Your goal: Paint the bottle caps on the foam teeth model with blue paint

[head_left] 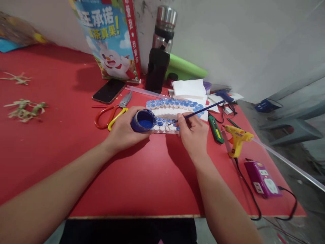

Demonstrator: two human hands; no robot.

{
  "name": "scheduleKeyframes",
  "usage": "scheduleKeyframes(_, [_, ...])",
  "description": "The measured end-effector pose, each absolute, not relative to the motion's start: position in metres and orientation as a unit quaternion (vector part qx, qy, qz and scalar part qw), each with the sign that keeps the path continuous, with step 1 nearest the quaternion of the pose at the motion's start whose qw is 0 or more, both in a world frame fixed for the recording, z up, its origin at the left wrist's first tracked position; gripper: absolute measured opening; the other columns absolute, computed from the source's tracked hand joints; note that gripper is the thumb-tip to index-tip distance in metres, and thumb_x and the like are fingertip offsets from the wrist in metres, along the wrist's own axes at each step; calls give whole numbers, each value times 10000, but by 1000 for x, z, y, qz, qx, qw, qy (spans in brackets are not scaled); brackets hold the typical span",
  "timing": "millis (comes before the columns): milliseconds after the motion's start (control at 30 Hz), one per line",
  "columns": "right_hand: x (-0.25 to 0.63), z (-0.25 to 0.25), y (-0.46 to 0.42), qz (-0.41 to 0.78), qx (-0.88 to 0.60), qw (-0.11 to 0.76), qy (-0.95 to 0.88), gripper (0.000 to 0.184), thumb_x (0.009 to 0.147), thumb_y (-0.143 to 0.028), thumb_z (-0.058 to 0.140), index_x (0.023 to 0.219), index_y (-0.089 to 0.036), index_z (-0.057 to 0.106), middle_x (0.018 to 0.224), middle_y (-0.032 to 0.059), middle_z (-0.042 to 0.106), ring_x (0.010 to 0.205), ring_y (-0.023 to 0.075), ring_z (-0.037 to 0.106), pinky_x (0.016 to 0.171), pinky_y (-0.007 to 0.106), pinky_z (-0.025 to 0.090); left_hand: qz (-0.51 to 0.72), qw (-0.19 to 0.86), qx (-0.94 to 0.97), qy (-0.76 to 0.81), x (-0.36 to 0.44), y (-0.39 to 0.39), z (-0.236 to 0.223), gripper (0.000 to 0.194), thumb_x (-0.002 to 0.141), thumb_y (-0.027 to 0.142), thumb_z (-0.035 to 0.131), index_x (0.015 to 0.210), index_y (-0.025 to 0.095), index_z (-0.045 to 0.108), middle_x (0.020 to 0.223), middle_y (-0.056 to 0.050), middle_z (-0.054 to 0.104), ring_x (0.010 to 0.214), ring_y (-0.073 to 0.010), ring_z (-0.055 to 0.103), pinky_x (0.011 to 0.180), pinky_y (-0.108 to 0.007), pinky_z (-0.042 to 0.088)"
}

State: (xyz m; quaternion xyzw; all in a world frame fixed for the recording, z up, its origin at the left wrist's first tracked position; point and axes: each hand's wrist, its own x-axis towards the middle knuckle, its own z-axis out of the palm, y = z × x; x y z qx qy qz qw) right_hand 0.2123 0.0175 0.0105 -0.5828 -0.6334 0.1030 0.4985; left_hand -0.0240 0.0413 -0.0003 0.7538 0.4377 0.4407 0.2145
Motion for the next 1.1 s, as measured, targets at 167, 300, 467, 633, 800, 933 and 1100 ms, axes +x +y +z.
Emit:
scheduleKeyframes(167, [211,11,17,107,-581,497,-635,262,1023,-417,644,855,-222,687,693,11,721,593,169,647,616,312,476,445,210,755,433,-24,41,-2,505,755,350,886,1192,208,680,1180,-73,796,1073,-263,762,981,-392,610])
scheduleKeyframes(300, [211,11,16,107,-578,496,-639,264,1020,-413,644,853,-216,699,692,10,720,588,162,639,621,310,472,443,216,753,436,-23,41,-1,510,748,351,887,1192,214,676,1178,-71,796,1067,-266,762,972,-395,613])
scheduleKeyframes(467, [210,11,16,103,-584,496,-635,278,1018,-429,641,859,-211,708,698,12,728,578,158,631,620,312,475,437,215,754,440,-24,40,1,504,756,377,882,1189,229,672,1186,-69,793,1084,-282,761,990,-418,615])
scheduleKeyframes(633, [210,11,16,105,-584,494,-635,292,1024,-445,638,855,-217,705,697,11,719,573,158,620,613,316,475,432,222,749,450,-24,40,2,519,745,409,885,1187,246,670,1192,-70,792,1093,-293,757,1001,-432,615])
scheduleKeyframes(800, [212,10,16,114,-584,495,-634,297,1031,-470,639,879,-222,699,695,9,716,589,164,621,609,313,484,433,219,749,451,-23,40,2,523,749,415,882,1193,238,671,1196,-75,792,1093,-292,754,1007,-431,610])
scheduleKeyframes(933, [213,8,17,114,-583,500,-630,326,1038,-503,631,890,-221,702,716,15,715,597,166,620,613,314,501,432,221,750,450,-23,40,2,529,742,422,889,1187,234,675,1187,-70,793,1085,-293,755,994,-422,610])
scheduleKeyframes(1100, [213,8,18,116,-577,501,-635,304,1033,-479,647,893,-215,706,698,11,714,581,166,616,612,316,491,433,222,750,448,-23,40,2,527,749,415,884,1192,225,671,1186,-77,790,1082,-290,756,990,-421,607])
